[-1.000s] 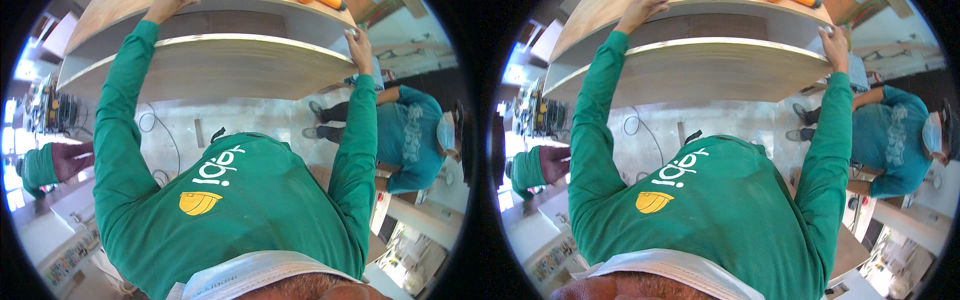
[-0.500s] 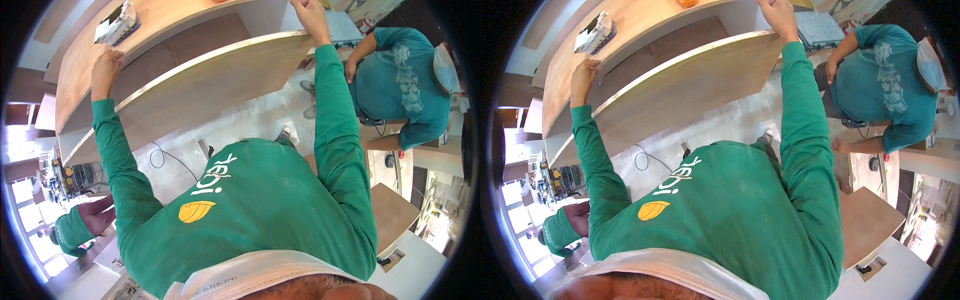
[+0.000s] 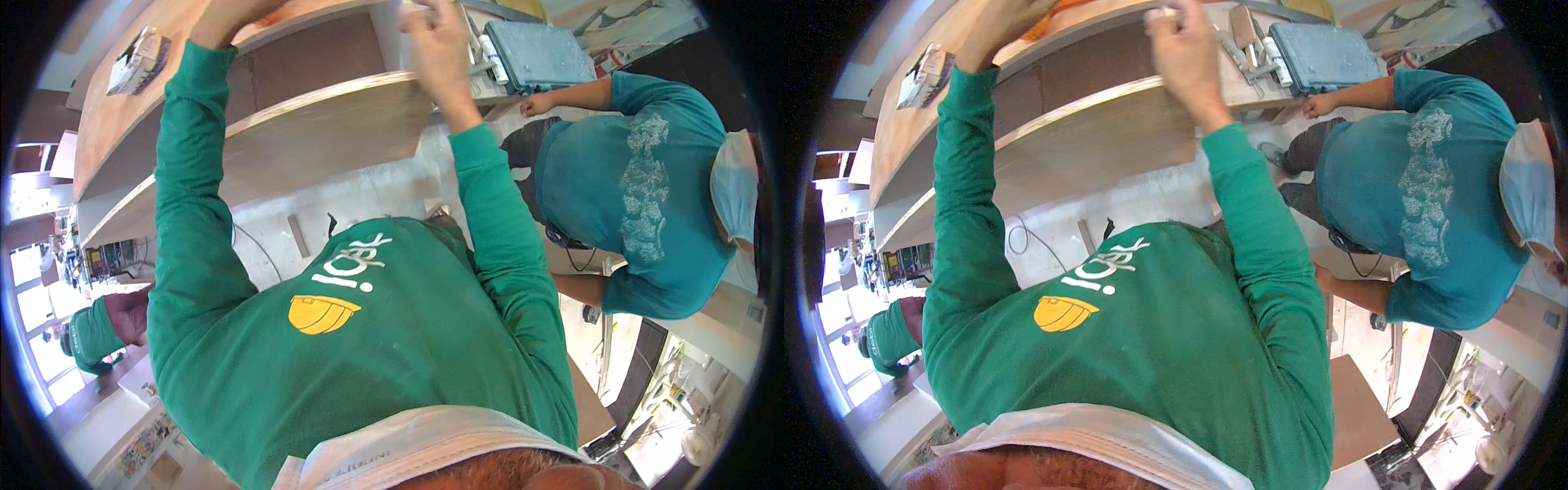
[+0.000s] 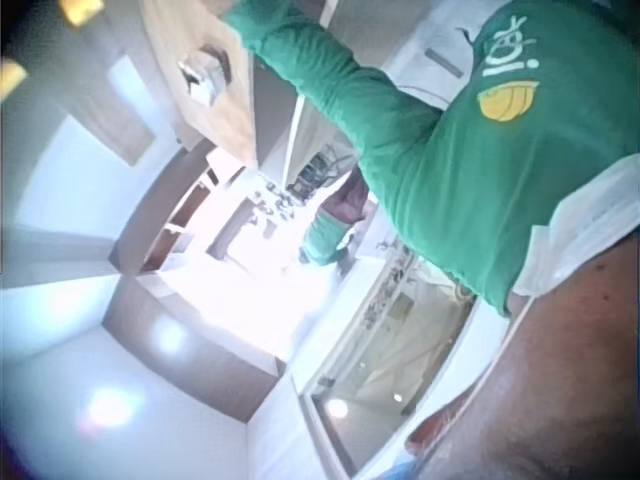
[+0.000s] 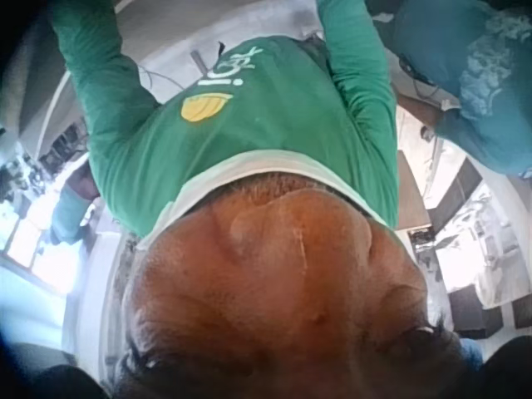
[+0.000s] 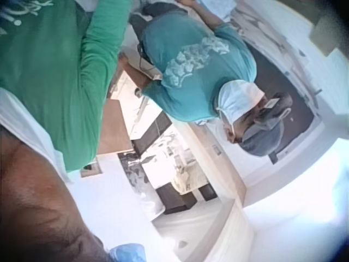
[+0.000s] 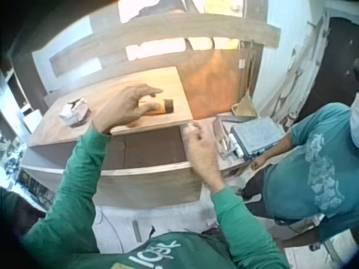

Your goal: The person uses a yellow cordless drill to fasten screws into a wooden cabinet structure. They align a wooden panel with the cabinet frame and secure it in place while a coworker assists by holding the panel steady.

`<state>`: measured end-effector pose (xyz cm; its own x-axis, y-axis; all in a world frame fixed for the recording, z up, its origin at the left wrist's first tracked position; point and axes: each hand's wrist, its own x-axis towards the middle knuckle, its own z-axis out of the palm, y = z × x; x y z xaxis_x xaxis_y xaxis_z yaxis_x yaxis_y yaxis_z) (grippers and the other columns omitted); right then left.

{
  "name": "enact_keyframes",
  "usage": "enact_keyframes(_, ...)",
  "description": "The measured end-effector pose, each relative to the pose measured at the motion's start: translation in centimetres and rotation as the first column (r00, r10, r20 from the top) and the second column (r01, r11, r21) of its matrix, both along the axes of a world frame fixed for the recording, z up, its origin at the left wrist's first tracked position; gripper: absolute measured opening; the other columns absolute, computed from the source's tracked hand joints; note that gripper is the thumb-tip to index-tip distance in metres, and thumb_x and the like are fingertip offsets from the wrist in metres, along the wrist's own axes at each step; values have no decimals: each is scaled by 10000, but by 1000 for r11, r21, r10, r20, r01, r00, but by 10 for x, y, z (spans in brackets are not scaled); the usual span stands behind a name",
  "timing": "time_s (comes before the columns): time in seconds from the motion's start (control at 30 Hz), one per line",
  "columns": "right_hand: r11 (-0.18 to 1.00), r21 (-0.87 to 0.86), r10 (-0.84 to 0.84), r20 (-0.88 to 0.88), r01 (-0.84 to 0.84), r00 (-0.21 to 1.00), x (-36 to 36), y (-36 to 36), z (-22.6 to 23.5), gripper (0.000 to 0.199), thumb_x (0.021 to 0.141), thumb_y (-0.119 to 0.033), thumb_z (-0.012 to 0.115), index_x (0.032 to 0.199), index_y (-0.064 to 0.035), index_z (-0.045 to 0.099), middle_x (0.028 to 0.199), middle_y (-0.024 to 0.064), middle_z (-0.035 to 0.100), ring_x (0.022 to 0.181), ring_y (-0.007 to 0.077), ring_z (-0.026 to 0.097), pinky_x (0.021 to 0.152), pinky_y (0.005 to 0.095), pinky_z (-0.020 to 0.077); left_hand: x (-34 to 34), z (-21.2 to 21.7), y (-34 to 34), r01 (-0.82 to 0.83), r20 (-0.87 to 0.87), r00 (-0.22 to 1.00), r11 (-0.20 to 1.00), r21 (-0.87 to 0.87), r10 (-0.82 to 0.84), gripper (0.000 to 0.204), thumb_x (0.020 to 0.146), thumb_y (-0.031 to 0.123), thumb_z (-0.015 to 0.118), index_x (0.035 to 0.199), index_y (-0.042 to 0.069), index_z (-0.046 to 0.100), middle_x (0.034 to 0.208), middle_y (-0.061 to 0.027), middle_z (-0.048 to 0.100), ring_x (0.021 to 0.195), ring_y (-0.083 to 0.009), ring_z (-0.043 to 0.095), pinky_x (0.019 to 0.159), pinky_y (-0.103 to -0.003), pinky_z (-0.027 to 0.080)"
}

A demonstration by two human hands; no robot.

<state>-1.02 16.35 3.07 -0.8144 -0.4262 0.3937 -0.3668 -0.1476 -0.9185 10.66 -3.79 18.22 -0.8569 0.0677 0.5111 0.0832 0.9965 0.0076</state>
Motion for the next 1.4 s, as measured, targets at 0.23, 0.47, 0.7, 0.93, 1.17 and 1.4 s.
enact_keyframes(0.23, 924, 380, 205, -606, 53, 769, 12, 8, -5, 303, 997, -344, 683, 1153, -84, 677, 903, 54, 748, 874, 257, 722, 917, 591, 451, -28, -32, -22, -206, -286, 920, 952, 229, 268, 336, 977, 233, 764, 1259, 50, 749, 1117, -132, 752, 1036, -266, 694, 943, -379, 534)
enact_keyframes(0.47, 817, 574, 407, -645, 59, 647, 17, 9, 9, 285, 984, -349, 692, 1159, -125, 675, 942, 27, 724, 912, 221, 687, 958, 709, 387, 58, -71, -40, -462, -268, 815, 856, 234, 513, 413, 1014, 341, 742, 1321, 65, 728, 1230, -111, 761, 1105, -228, 694, 1007, -364, 522)
enact_keyframes(0.7, 785, 612, 515, -563, -93, 646, 8, 18, 15, 321, 982, -350, 708, 1180, -100, 686, 971, 46, 716, 949, 213, 674, 996, 776, 339, 94, -109, -32, -587, -192, 656, 653, 479, 730, 416, 1013, 292, 761, 1350, 52, 718, 1148, -101, 751, 1048, -196, 683, 979, -358, 530)
enact_keyframes(0.93, 756, 613, 579, -466, -228, 668, -11, 23, 20, 390, 969, -349, 740, 1236, -70, 687, 1053, 103, 724, 982, 265, 681, 1006, 704, 363, 75, -120, -25, -390, -430, 475, 622, 679, 768, 330, 1032, 224, 745, 1278, 5, 744, 1181, -112, 754, 1082, -160, 674, 960, -309, 539)
enact_keyframes(1.17, 882, 435, 444, -635, -182, 632, -99, -18, 67, 441, 933, -310, 743, 1261, -38, 628, 1032, 107, 664, 1003, 293, 648, 923, 522, 493, 26, -90, 6, -587, -401, 577, 703, 402, 712, 302, 1035, 249, 729, 1215, 11, 775, 1104, -109, 767, 1024, -180, 698, 958, -331, 538)
enact_keyframes(1.4, 832, 515, 549, -718, -204, 427, -99, -172, 89, 531, 917, -434, 775, 1227, -17, 668, 1041, 154, 727, 1015, 331, 711, 881, 502, 552, 51, -47, -79, -712, -529, 363, 595, 372, 767, 331, 1040, 239, 682, 1284, 20, 725, 1125, -124, 759, 1071, -237, 692, 963, -373, 529)
